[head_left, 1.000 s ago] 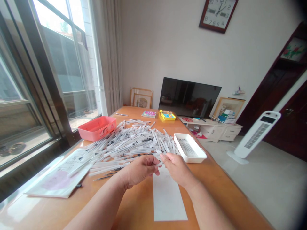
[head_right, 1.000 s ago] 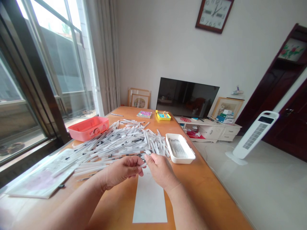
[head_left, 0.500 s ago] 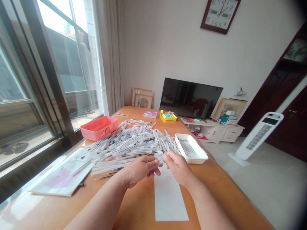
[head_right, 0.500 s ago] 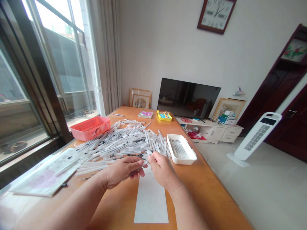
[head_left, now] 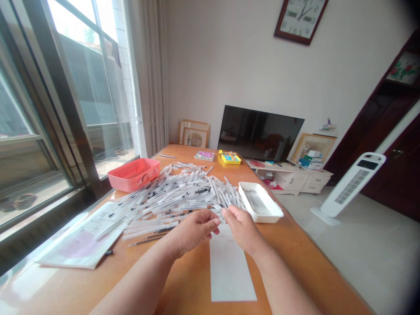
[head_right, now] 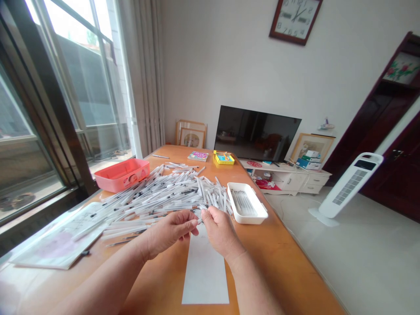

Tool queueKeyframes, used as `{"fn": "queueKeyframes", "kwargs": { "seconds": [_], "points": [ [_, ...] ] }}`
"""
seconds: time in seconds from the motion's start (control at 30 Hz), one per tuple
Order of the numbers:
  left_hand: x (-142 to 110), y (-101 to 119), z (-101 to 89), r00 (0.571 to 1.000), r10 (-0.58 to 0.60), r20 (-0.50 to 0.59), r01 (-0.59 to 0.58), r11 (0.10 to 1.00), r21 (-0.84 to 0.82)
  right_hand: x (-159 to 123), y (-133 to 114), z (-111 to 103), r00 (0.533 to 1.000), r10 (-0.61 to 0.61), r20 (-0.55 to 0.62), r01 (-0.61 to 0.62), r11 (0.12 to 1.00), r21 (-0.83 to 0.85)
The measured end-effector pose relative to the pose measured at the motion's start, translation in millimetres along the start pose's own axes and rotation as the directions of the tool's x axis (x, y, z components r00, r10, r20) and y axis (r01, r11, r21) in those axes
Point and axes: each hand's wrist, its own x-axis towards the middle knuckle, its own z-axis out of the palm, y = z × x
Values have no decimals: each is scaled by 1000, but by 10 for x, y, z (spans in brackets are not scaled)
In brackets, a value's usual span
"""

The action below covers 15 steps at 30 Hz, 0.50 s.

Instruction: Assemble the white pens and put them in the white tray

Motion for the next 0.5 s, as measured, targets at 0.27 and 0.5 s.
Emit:
{"fn": "queueKeyframes", "kwargs": {
  "seconds": [0.27,0.5],
  "points": [
    [-4,-56,-58,999,2,51,-7,995,98,13,30,-40,999,14,-31,-14,1000,15],
    [74,-118,-4,977,191,-99,-157,946,283,32,54,-9,998,64,-29,-62,996,69]
  ]
}}
